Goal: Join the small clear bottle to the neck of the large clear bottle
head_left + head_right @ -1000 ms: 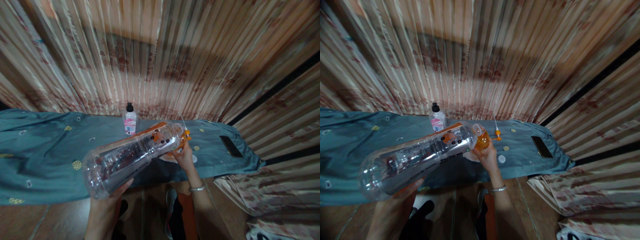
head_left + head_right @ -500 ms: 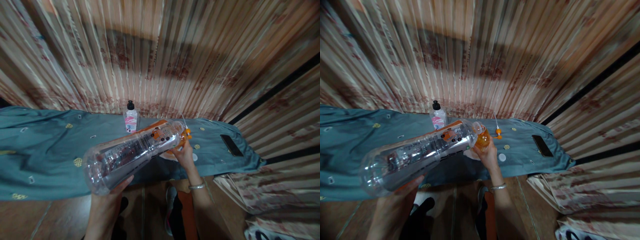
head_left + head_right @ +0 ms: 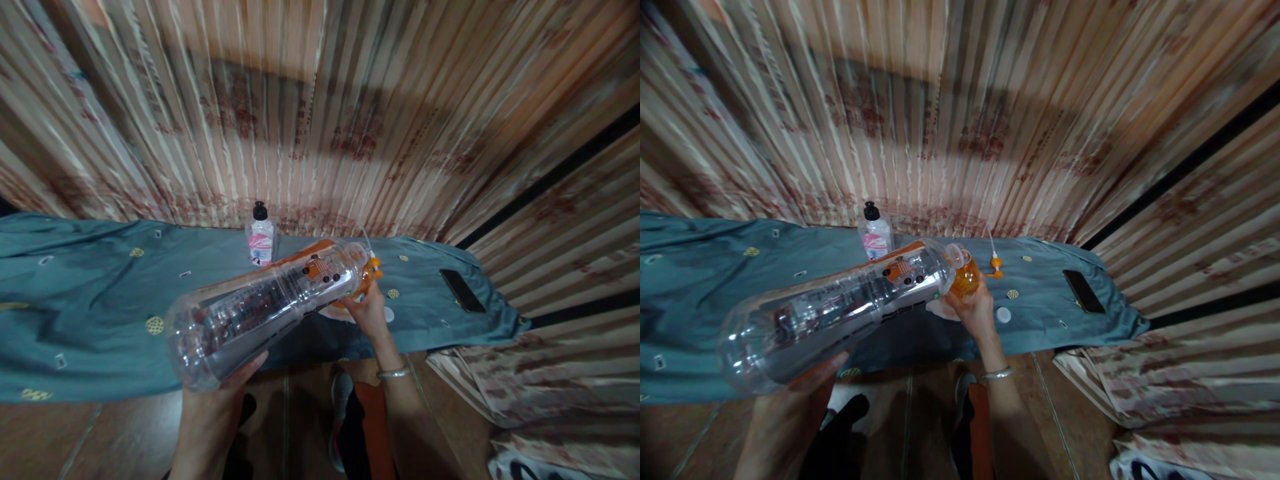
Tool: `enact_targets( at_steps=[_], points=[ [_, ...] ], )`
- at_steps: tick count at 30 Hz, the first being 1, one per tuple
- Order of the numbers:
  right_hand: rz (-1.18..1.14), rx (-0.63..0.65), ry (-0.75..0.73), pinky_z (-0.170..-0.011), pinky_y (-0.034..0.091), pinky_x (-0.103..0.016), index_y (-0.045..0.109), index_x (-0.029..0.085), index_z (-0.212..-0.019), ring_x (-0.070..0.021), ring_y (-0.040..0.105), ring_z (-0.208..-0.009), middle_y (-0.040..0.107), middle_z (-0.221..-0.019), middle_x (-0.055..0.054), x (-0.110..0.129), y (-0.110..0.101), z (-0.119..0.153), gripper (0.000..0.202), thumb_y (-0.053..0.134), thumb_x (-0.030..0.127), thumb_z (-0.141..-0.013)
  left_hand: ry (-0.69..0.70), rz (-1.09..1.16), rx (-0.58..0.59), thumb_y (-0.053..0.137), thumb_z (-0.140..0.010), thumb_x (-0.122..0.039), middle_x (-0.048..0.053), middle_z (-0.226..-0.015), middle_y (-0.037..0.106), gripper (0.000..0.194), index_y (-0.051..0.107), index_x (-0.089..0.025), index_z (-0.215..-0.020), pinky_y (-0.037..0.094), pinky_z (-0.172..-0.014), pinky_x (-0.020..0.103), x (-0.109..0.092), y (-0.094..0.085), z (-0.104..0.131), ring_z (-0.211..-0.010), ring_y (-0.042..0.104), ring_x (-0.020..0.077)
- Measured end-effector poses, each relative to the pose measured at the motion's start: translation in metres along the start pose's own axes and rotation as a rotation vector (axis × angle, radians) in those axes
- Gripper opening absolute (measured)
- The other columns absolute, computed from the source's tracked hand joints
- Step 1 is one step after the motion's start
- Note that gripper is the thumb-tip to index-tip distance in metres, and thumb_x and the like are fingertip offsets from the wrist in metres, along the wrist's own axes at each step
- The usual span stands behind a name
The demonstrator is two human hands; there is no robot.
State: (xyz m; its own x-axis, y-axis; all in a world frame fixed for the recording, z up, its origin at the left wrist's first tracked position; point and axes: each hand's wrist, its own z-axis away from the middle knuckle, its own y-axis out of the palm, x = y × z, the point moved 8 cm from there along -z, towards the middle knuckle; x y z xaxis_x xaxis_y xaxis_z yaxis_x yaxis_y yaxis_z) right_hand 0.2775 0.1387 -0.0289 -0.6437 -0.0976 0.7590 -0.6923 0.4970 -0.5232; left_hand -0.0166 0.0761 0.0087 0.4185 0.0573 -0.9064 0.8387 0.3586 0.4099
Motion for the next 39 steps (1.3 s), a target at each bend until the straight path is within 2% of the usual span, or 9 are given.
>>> enact_targets(
  at_steps=[13,18,25,31,35,36,37,39],
  points=[
    [0.006,-0.003,-0.016,-0.077,0.054,-0.038,0.050,0.017,-0.121,-0.0260,0.067,-0.092,0.070,-0.104,-0.011,-0.003,0.000,0.000,0.068,0.076,0.043,-0.063,-0.082,0.090,-0.015,0.084,-0.044,-0.009,0.001,-0.114,0.066,0.081,0.053,-0.029,-0.117,0.048,-0.097,0.040,0.011,-0.003,-0.001,-0.111,0.060,0.0264],
    [-0.002,-0.009,-0.005,-0.075,0.054,-0.038,0.050,0.019,-0.120,-0.0253,0.068,-0.088,0.070,-0.100,-0.009,-0.002,0.000,0.000,0.067,0.076,0.042,-0.062,-0.077,0.104,-0.012,0.083,-0.044,-0.009,-0.001,-0.112,0.067,0.082,0.052,-0.032,-0.117,0.051,-0.091,0.036,0.011,-0.004,-0.002,-0.106,0.062,0.0238],
    [-0.019,0.008,-0.016,-0.076,0.054,-0.037,0.048,0.019,-0.122,-0.0240,0.068,-0.087,0.070,-0.101,-0.008,0.001,0.001,0.000,0.065,0.073,0.038,-0.065,-0.087,0.121,-0.052,0.084,-0.038,-0.008,0.000,-0.117,0.063,0.089,0.053,-0.030,-0.118,0.055,-0.081,0.028,0.012,-0.008,-0.003,-0.100,0.063,0.0223],
    [-0.027,0.012,0.004,-0.075,0.054,-0.036,0.048,0.019,-0.123,-0.0234,0.067,-0.086,0.070,-0.099,-0.007,0.000,0.001,0.000,0.065,0.073,0.037,-0.065,-0.066,0.093,0.010,0.084,-0.046,-0.009,-0.001,-0.112,0.067,0.085,0.051,-0.032,-0.122,0.055,-0.083,0.031,0.016,-0.008,-0.003,-0.094,0.066,0.0207],
    [-0.018,0.002,-0.015,-0.075,0.054,-0.037,0.049,0.019,-0.120,-0.0235,0.067,-0.087,0.070,-0.100,-0.008,0.003,0.001,0.001,0.062,0.072,0.035,-0.065,-0.069,0.093,-0.006,0.085,-0.045,-0.011,-0.001,-0.112,0.067,0.087,0.051,-0.033,-0.122,0.054,-0.084,0.029,0.019,-0.011,-0.005,-0.102,0.064,0.0216],
    [-0.020,-0.001,-0.024,-0.076,0.054,-0.037,0.049,0.020,-0.121,-0.0233,0.067,-0.087,0.069,-0.101,-0.008,0.003,0.001,0.001,0.061,0.072,0.035,-0.065,-0.053,0.100,-0.049,0.085,-0.044,-0.012,-0.001,-0.109,0.068,0.086,0.053,-0.032,-0.121,0.055,-0.081,0.028,0.019,-0.015,-0.005,-0.101,0.064,0.0221],
    [-0.023,-0.002,-0.030,-0.075,0.054,-0.036,0.049,0.020,-0.121,-0.0231,0.067,-0.087,0.069,-0.101,-0.007,0.004,0.001,0.001,0.061,0.071,0.034,-0.066,-0.085,0.095,-0.026,0.085,-0.047,-0.010,0.000,-0.111,0.067,0.085,0.052,-0.032,-0.122,0.054,-0.084,0.029,0.023,-0.014,-0.006,-0.106,0.062,0.0227],
    [-0.022,-0.003,-0.033,-0.074,0.054,-0.036,0.050,0.020,-0.121,-0.0227,0.067,-0.085,0.070,-0.100,-0.007,0.004,0.000,0.001,0.060,0.070,0.033,-0.066,-0.057,0.105,-0.033,0.085,-0.045,-0.010,0.000,-0.110,0.068,0.086,0.053,-0.032,-0.121,0.055,-0.082,0.027,0.023,-0.016,-0.007,-0.104,0.063,0.0224]
  ],
)
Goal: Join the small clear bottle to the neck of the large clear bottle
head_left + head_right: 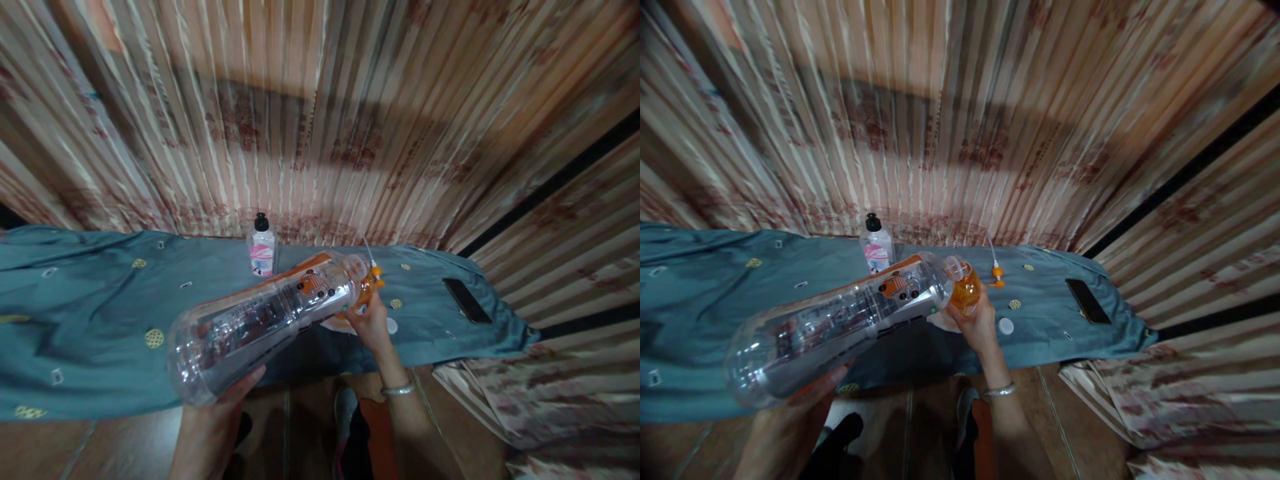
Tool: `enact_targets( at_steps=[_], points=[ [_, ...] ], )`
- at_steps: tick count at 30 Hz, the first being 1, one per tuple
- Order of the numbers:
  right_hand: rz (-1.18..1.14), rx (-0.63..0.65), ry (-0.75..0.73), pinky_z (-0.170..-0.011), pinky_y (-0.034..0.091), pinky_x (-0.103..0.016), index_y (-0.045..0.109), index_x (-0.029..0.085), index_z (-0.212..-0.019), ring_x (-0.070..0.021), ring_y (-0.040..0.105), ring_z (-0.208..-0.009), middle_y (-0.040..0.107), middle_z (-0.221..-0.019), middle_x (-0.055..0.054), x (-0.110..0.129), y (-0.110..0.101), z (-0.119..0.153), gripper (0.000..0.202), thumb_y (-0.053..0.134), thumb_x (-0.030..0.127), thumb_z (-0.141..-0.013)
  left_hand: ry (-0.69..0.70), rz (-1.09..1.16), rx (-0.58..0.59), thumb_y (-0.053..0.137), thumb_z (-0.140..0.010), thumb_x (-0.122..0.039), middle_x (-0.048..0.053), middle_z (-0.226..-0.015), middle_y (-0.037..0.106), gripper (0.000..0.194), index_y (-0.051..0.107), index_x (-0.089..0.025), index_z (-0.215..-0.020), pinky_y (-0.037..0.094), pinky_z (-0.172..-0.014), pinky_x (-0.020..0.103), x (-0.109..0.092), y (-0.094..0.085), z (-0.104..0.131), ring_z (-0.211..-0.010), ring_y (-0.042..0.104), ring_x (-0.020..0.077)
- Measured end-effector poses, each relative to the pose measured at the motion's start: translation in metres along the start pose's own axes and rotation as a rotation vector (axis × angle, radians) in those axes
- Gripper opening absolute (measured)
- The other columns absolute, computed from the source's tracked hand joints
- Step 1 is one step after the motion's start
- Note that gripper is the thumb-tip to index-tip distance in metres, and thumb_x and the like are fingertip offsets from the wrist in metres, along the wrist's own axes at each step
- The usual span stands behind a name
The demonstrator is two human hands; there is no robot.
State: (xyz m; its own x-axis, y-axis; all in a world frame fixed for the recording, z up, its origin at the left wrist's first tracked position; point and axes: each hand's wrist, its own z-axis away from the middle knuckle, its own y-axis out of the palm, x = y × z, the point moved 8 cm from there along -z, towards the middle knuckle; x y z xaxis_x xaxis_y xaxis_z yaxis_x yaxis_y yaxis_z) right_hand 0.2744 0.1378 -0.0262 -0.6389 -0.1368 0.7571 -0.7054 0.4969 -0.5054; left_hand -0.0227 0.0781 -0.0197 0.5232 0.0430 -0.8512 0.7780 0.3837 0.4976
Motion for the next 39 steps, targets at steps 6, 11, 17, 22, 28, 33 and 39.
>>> enact_targets(
  at_steps=[6,11,17,22,28,33,39],
  points=[
    [0.010,0.003,0.036,-0.071,0.054,-0.035,0.050,0.019,-0.118,-0.0226,0.067,-0.082,0.070,-0.096,-0.006,-0.002,0.000,0.000,0.059,0.071,0.035,-0.065,-0.034,0.000,0.026,0.085,-0.045,-0.011,0.001,-0.111,0.068,0.084,0.052,-0.030,-0.121,0.055,-0.085,0.033,-0.002,0.005,0.003,-0.099,0.066,0.0240],
    [0.009,0.022,0.035,-0.072,0.054,-0.035,0.049,0.020,-0.119,-0.0229,0.067,-0.084,0.070,-0.099,-0.006,-0.002,0.001,0.001,0.060,0.072,0.035,-0.065,-0.045,0.026,0.039,0.083,-0.047,-0.006,0.001,-0.112,0.068,0.089,0.049,-0.032,-0.125,0.053,-0.087,0.035,-0.005,0.009,0.003,-0.102,0.065,0.0244],
    [0.028,0.014,0.020,-0.074,0.053,-0.037,0.049,0.019,-0.120,-0.0240,0.067,-0.086,0.069,-0.100,-0.008,-0.003,0.001,0.001,0.062,0.072,0.038,-0.066,-0.024,0.031,0.068,0.082,-0.050,-0.007,0.000,-0.119,0.066,0.086,0.049,-0.033,-0.125,0.052,-0.088,0.031,-0.005,0.011,0.003,-0.103,0.064,0.0217],
    [0.021,0.019,0.046,-0.073,0.053,-0.036,0.050,0.018,-0.117,-0.0241,0.067,-0.084,0.070,-0.097,-0.008,-0.005,0.002,0.001,0.061,0.072,0.041,-0.065,-0.030,0.045,0.072,0.083,-0.048,-0.006,-0.001,-0.124,0.063,0.085,0.050,-0.034,-0.121,0.053,-0.087,0.031,-0.003,0.012,0.003,-0.108,0.063,0.0231],
    [-0.022,0.025,0.020,-0.073,0.053,-0.035,0.050,0.017,-0.115,-0.0238,0.067,-0.086,0.070,-0.099,-0.009,-0.004,0.002,0.002,0.059,0.072,0.043,-0.067,-0.062,0.078,0.075,0.084,-0.046,-0.006,-0.001,-0.114,0.069,0.084,0.055,-0.032,-0.120,0.055,-0.080,0.027,-0.004,0.018,0.004,-0.099,0.067,0.0223],
    [-0.007,0.001,0.024,-0.073,0.053,-0.037,0.050,0.018,-0.116,-0.0252,0.067,-0.087,0.070,-0.099,-0.009,-0.008,0.001,0.001,0.064,0.074,0.046,-0.064,-0.077,0.068,0.052,0.086,-0.044,-0.006,0.000,-0.109,0.071,0.087,0.055,-0.029,-0.121,0.055,-0.084,0.028,-0.003,0.017,0.002,-0.101,0.066,0.0232],
    [-0.014,-0.001,0.036,-0.078,0.052,-0.040,0.051,0.017,-0.118,-0.0251,0.067,-0.088,0.070,-0.103,-0.010,-0.011,0.003,0.001,0.066,0.074,0.047,-0.065,-0.079,0.066,0.083,0.086,-0.045,-0.006,-0.003,-0.101,0.073,0.084,0.057,-0.030,-0.120,0.053,-0.087,0.027,-0.004,0.017,-0.001,-0.100,0.066,0.0203]
  ],
)
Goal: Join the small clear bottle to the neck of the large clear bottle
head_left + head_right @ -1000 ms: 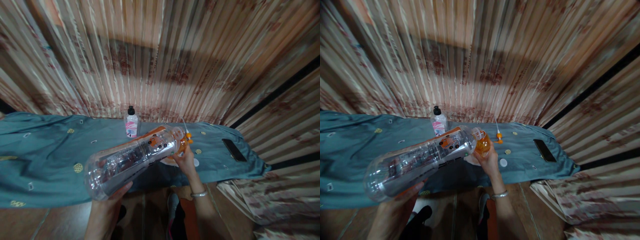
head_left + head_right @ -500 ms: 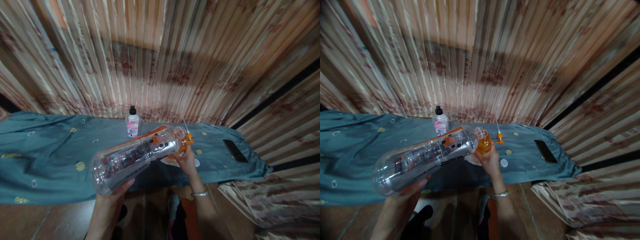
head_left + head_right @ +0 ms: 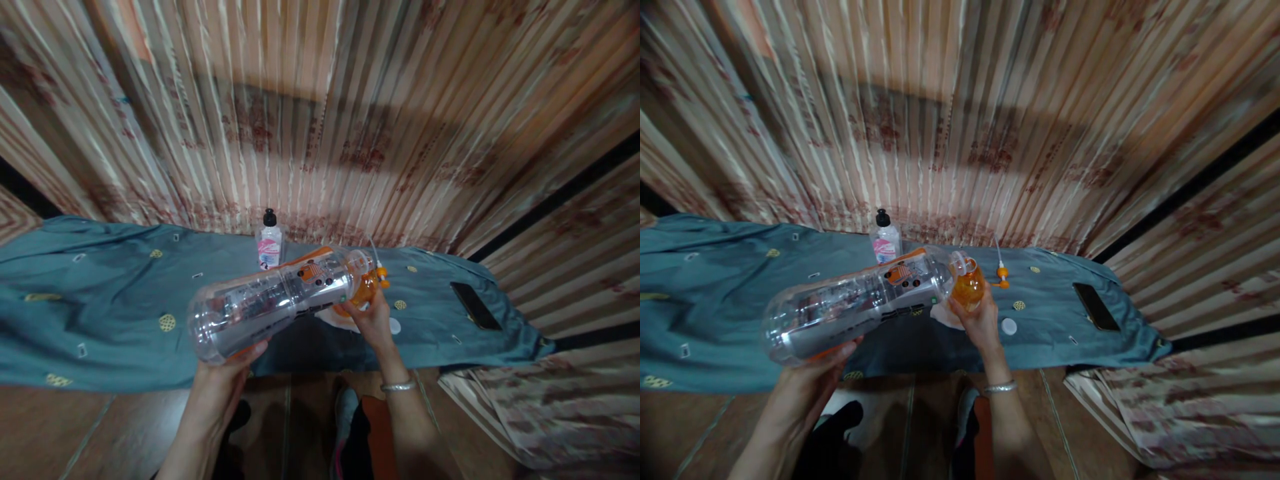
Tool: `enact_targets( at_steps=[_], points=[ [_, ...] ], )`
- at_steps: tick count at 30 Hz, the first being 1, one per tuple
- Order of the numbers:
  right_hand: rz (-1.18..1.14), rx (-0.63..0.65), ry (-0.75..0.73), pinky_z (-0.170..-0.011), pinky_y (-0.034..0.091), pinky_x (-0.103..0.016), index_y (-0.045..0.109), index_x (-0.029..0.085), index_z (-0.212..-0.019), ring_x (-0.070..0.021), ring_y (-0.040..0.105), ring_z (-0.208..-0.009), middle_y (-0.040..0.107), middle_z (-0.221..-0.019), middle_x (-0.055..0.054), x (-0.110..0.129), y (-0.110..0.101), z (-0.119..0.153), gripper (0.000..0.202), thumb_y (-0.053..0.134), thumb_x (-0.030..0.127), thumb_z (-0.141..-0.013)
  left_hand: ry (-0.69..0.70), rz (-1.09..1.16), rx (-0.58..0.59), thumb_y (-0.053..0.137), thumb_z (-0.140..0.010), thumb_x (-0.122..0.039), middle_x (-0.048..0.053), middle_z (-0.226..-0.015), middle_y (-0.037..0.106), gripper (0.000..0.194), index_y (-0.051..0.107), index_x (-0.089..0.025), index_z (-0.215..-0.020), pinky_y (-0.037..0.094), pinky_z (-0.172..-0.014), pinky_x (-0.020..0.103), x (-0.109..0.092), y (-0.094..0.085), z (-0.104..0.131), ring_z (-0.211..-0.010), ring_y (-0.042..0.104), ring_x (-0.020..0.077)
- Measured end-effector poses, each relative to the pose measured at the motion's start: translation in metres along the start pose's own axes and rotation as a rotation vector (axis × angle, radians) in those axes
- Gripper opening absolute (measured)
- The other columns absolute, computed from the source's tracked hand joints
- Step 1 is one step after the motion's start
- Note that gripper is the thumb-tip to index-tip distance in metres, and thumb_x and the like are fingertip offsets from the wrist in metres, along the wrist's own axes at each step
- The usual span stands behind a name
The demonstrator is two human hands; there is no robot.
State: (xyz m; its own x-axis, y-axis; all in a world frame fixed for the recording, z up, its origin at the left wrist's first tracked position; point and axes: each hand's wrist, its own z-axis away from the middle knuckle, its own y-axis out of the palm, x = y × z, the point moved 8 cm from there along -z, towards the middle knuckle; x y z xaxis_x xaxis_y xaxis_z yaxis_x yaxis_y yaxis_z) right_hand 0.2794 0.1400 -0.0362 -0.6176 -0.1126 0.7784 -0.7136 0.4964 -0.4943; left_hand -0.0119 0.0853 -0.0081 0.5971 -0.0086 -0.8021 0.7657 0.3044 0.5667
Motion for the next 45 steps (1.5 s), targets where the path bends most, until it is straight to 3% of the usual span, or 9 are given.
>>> enact_targets(
  at_steps=[7,14,25,33,39,45],
  points=[
    [-0.040,0.008,0.031,-0.077,0.052,-0.040,0.053,0.015,-0.116,-0.0258,0.067,-0.088,0.070,-0.101,-0.011,0.000,-0.001,0.000,0.066,0.074,0.048,-0.064,-0.029,-0.010,-0.009,0.086,-0.044,-0.006,0.002,-0.100,0.074,0.084,0.057,-0.026,-0.121,0.056,-0.085,0.034,0.005,-0.004,-0.006,-0.098,0.068,0.0256],
    [-0.044,-0.005,0.017,-0.077,0.052,-0.041,0.054,0.014,-0.115,-0.0265,0.066,-0.088,0.070,-0.099,-0.011,0.000,-0.005,-0.001,0.064,0.073,0.048,-0.065,-0.039,-0.015,0.037,0.085,-0.046,-0.007,0.003,-0.109,0.072,0.091,0.051,-0.028,-0.128,0.053,-0.090,0.035,0.008,0.005,-0.011,-0.103,0.067,0.0256],
    [-0.025,-0.020,0.027,-0.073,0.054,-0.043,0.055,0.015,-0.115,-0.0272,0.066,-0.084,0.070,-0.096,-0.012,-0.006,-0.007,-0.003,0.068,0.074,0.052,-0.061,-0.081,-0.032,-0.043,0.086,-0.042,-0.007,-0.002,-0.079,0.075,0.077,0.063,-0.022,-0.114,0.053,-0.090,0.033,0.011,0.003,-0.016,-0.085,0.071,0.0205],
    [-0.009,-0.002,0.019,-0.076,0.053,-0.045,0.056,0.013,-0.114,-0.0274,0.065,-0.084,0.069,-0.098,-0.013,-0.008,-0.008,-0.002,0.063,0.072,0.050,-0.066,-0.108,-0.092,-0.008,0.086,-0.046,-0.010,0.000,-0.065,0.074,0.060,0.069,-0.018,-0.103,0.057,-0.082,0.032,0.019,-0.008,-0.023,-0.075,0.073,0.0230],
    [-0.017,-0.016,-0.008,-0.075,0.052,-0.044,0.056,0.016,-0.111,-0.0269,0.065,-0.083,0.069,-0.095,-0.010,-0.005,-0.009,-0.001,0.059,0.073,0.049,-0.065,-0.116,-0.068,-0.031,0.087,-0.044,-0.010,0.001,-0.082,0.077,0.076,0.064,-0.021,-0.115,0.055,-0.087,0.030,0.014,-0.001,-0.016,-0.092,0.070,0.0237],
    [0.004,-0.005,-0.014,-0.076,0.052,-0.042,0.055,0.018,-0.106,-0.0266,0.065,-0.086,0.068,-0.095,-0.010,-0.004,-0.006,-0.001,0.051,0.070,0.046,-0.067,-0.098,-0.091,-0.028,0.085,-0.046,-0.008,0.002,-0.089,0.076,0.070,0.064,-0.020,-0.111,0.054,-0.090,0.033,0.007,-0.001,-0.013,-0.091,0.071,0.0237]
  ],
)
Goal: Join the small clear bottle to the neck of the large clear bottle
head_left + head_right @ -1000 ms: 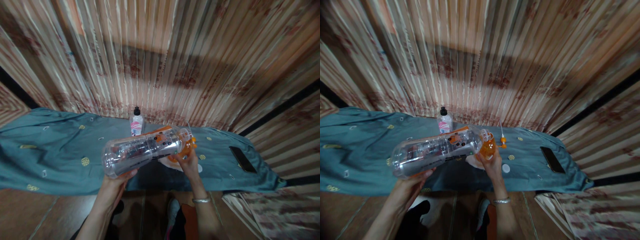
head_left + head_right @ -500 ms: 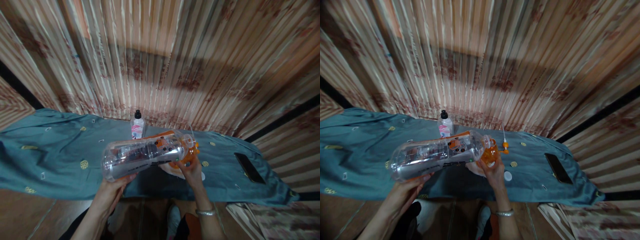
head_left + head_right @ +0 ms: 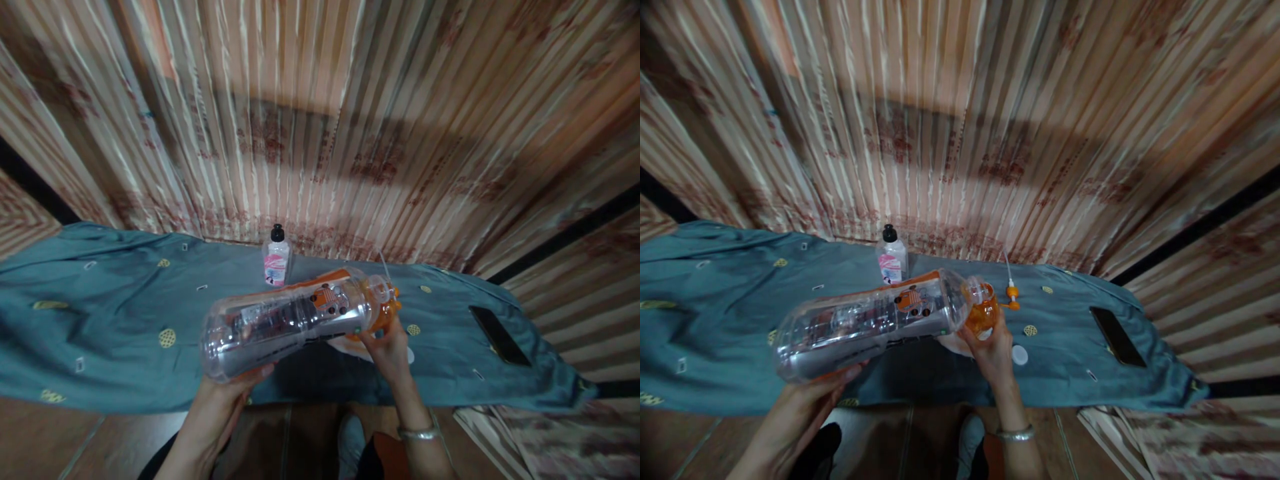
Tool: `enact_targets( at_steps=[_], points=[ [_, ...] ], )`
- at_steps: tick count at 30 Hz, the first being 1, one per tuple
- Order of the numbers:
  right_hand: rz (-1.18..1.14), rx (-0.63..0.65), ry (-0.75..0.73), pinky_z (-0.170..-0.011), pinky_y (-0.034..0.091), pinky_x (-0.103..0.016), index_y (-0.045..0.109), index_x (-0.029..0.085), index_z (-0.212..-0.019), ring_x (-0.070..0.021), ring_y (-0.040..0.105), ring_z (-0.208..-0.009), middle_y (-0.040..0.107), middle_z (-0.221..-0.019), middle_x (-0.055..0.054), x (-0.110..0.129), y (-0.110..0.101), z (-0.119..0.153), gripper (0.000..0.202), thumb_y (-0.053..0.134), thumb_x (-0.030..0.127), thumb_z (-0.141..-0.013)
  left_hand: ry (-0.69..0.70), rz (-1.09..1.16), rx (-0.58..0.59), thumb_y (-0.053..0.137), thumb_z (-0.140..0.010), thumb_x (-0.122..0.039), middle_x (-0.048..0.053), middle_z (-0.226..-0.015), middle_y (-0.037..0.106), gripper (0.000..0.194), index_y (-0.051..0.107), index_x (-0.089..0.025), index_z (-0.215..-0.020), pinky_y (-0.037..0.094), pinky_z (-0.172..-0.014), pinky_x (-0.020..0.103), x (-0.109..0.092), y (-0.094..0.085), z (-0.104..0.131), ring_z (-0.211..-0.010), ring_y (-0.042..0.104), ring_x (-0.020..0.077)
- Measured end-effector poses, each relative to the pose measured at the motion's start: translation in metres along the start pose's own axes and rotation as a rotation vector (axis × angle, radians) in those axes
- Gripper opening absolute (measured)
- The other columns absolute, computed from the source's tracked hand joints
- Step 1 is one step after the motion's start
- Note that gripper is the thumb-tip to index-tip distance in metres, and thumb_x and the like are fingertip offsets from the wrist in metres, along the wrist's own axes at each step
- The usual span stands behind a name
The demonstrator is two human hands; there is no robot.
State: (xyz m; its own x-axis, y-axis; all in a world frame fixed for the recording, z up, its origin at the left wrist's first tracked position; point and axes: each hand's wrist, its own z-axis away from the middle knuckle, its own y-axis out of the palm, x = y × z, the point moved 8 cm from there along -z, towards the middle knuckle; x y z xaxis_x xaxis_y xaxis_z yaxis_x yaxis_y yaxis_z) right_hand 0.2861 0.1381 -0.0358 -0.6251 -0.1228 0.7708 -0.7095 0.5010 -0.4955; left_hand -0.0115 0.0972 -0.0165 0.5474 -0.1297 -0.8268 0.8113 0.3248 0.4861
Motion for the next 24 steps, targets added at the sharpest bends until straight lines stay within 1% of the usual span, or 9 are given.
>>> enact_targets(
  at_steps=[4,6,9,12,15,18,21,24],
  points=[
    [-0.036,0.015,-0.005,-0.079,0.051,-0.041,0.052,0.017,-0.111,-0.0264,0.065,-0.092,0.067,-0.101,-0.011,-0.0022,0.0025,0.0005,0.055,0.070,0.045,-0.067,0.005,0.004,-0.006,0.085,-0.045,-0.006,0.002,-0.088,0.076,0.072,0.063,-0.021,-0.112,0.057,-0.083,0.030,-0.0005,-0.0024,0.0026,-0.086,0.071,0.0223],
    [-0.038,0.012,-0.004,-0.080,0.051,-0.041,0.051,0.017,-0.112,-0.0260,0.065,-0.092,0.067,-0.103,-0.011,-0.0028,0.0024,0.0008,0.056,0.071,0.044,-0.067,0.002,-0.008,-0.004,0.084,-0.046,-0.007,0.003,-0.088,0.076,0.071,0.063,-0.021,-0.112,0.058,-0.078,0.030,0.0001,-0.0015,0.0046,-0.086,0.071,0.0233],
    [-0.003,-0.013,-0.010,-0.076,0.052,-0.040,0.054,0.018,-0.108,-0.0253,0.065,-0.087,0.068,-0.098,-0.009,-0.0009,0.0000,0.0008,0.052,0.071,0.045,-0.067,0.003,-0.021,0.000,0.084,-0.046,-0.008,0.002,-0.089,0.076,0.074,0.062,-0.022,-0.115,0.059,-0.074,0.029,0.0004,0.0005,0.0070,-0.088,0.071,0.0242],
    [0.032,-0.022,-0.012,-0.071,0.052,-0.039,0.054,0.019,-0.104,-0.0252,0.065,-0.081,0.069,-0.091,-0.008,0.0012,-0.0013,0.0004,0.049,0.071,0.047,-0.066,0.013,-0.006,-0.001,0.083,-0.046,-0.007,0.003,-0.099,0.075,0.077,0.060,-0.024,-0.117,0.059,-0.070,0.026,-0.0009,0.0014,0.0084,-0.086,0.071,0.0224],
    [0.047,-0.017,-0.005,-0.072,0.051,-0.038,0.054,0.018,-0.104,-0.0255,0.065,-0.082,0.069,-0.093,-0.009,0.0001,-0.0012,0.0003,0.053,0.072,0.048,-0.065,0.012,-0.003,0.004,0.082,-0.046,-0.007,0.003,-0.104,0.074,0.074,0.062,-0.024,-0.116,0.059,-0.072,0.028,-0.0019,0.0014,0.0095,-0.088,0.071,0.0234],
    [0.082,-0.013,0.003,-0.070,0.050,-0.037,0.054,0.018,-0.104,-0.0249,0.065,-0.078,0.069,-0.088,-0.008,-0.0031,-0.0009,0.0010,0.053,0.072,0.048,-0.064,-0.014,-0.011,0.007,0.082,-0.047,-0.010,0.003,-0.099,0.076,0.072,0.063,-0.024,-0.115,0.058,-0.076,0.032,-0.0001,0.0001,0.0102,-0.093,0.070,0.0262],
    [0.116,-0.029,0.008,-0.068,0.050,-0.037,0.055,0.018,-0.102,-0.0245,0.064,-0.074,0.069,-0.085,-0.007,-0.0043,-0.0025,0.0012,0.052,0.072,0.048,-0.063,-0.036,-0.003,-0.002,0.083,-0.045,-0.011,0.001,-0.091,0.077,0.077,0.061,-0.025,-0.118,0.057,-0.077,0.033,0.0025,-0.0017,0.0097,-0.090,0.070,0.0261],
    [0.102,-0.025,0.016,-0.071,0.050,-0.037,0.054,0.018,-0.104,-0.0250,0.065,-0.077,0.069,-0.089,-0.009,-0.0030,-0.0026,0.0004,0.054,0.072,0.049,-0.062,-0.031,0.024,0.013,0.084,-0.044,-0.012,0.003,-0.095,0.076,0.081,0.060,-0.024,-0.121,0.057,-0.077,0.033,0.0034,0.0001,0.0081,-0.088,0.071,0.0261]
  ],
)
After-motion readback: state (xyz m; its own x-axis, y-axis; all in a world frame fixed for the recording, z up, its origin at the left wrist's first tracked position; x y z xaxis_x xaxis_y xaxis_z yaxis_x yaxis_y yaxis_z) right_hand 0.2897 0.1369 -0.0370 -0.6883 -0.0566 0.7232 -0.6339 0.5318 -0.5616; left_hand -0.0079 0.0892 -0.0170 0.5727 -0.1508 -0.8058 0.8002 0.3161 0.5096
